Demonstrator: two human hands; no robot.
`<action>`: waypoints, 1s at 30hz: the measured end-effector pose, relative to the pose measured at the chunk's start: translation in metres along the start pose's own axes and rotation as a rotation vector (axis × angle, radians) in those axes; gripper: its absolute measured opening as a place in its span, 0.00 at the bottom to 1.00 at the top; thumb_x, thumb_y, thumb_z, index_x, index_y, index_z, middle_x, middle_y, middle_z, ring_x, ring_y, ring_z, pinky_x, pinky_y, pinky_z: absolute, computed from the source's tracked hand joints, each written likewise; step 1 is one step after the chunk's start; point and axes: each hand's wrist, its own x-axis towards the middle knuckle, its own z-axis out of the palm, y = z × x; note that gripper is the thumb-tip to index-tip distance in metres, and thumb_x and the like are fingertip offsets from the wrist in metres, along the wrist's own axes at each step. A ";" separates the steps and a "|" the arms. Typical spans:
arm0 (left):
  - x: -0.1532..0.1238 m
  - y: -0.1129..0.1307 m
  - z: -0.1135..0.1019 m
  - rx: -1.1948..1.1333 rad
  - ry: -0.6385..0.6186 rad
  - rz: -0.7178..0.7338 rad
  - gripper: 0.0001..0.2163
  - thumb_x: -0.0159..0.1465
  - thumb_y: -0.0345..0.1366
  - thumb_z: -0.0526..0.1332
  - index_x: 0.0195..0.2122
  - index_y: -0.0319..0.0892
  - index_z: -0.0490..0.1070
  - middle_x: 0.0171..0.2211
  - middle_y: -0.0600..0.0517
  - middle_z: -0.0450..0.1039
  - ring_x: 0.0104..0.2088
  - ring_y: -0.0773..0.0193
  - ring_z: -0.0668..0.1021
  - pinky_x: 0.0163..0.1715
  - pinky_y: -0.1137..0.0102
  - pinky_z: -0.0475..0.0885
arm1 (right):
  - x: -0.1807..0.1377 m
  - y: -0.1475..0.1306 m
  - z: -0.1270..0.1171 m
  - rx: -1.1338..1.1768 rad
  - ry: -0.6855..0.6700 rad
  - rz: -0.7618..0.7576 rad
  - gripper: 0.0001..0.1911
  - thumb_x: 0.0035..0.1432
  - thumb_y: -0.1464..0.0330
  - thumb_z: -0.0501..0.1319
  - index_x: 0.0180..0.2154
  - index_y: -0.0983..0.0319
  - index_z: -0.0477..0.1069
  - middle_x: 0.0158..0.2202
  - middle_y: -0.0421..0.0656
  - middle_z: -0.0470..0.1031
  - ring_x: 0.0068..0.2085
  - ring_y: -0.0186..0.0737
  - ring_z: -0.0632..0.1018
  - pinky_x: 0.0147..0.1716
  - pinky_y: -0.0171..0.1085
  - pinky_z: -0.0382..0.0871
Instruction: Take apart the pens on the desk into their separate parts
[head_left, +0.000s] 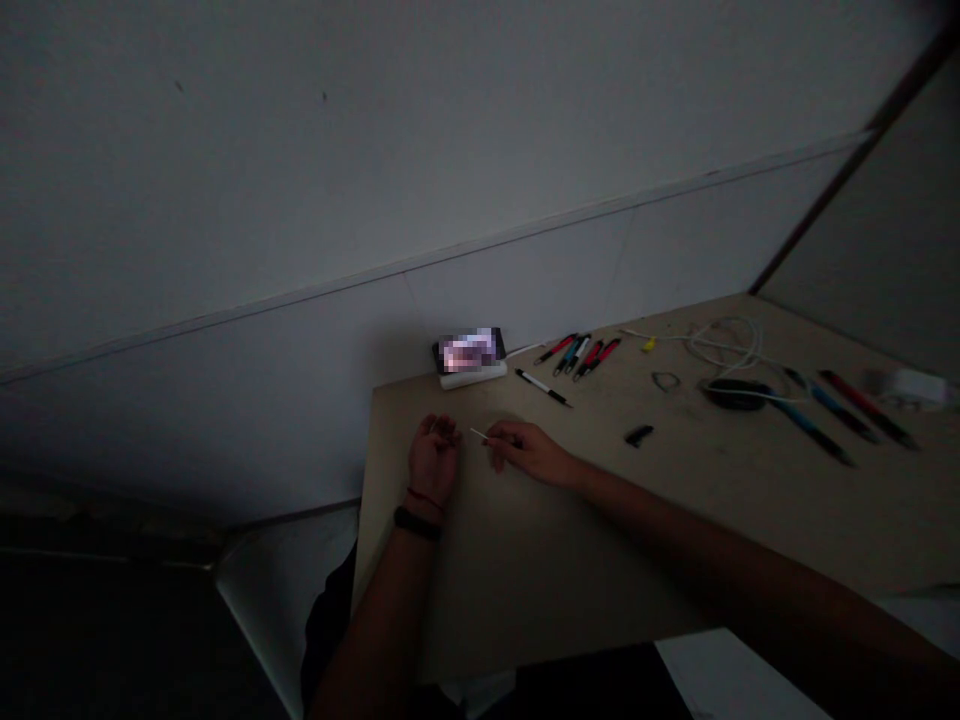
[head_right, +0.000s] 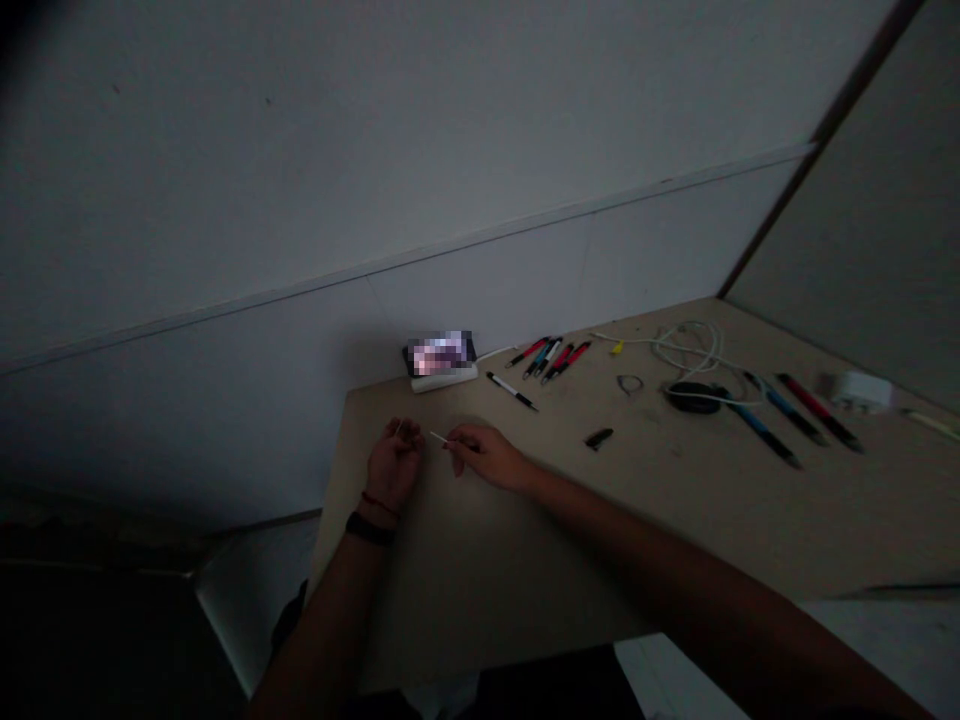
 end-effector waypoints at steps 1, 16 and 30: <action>-0.001 0.000 0.001 -0.013 0.004 -0.008 0.21 0.41 0.14 0.50 0.34 0.42 0.64 0.30 0.55 0.71 0.30 0.70 0.76 0.33 0.75 0.70 | -0.001 -0.001 0.000 -0.023 -0.021 -0.020 0.19 0.62 0.52 0.58 0.34 0.61 0.71 0.23 0.41 0.76 0.25 0.35 0.73 0.25 0.34 0.63; -0.014 -0.007 0.006 0.027 -0.176 0.188 0.21 0.43 0.15 0.56 0.35 0.44 0.68 0.34 0.56 0.73 0.37 0.69 0.78 0.53 0.62 0.71 | -0.008 -0.008 0.004 -0.220 -0.125 -0.029 0.14 0.65 0.60 0.56 0.33 0.61 0.73 0.26 0.41 0.80 0.23 0.34 0.75 0.23 0.33 0.62; -0.017 -0.007 0.009 0.038 -0.210 0.226 0.20 0.43 0.15 0.57 0.33 0.44 0.70 0.34 0.57 0.74 0.38 0.69 0.78 0.57 0.57 0.69 | -0.007 0.000 0.005 -0.178 -0.119 -0.022 0.13 0.66 0.60 0.56 0.35 0.61 0.71 0.27 0.41 0.81 0.26 0.36 0.78 0.27 0.34 0.65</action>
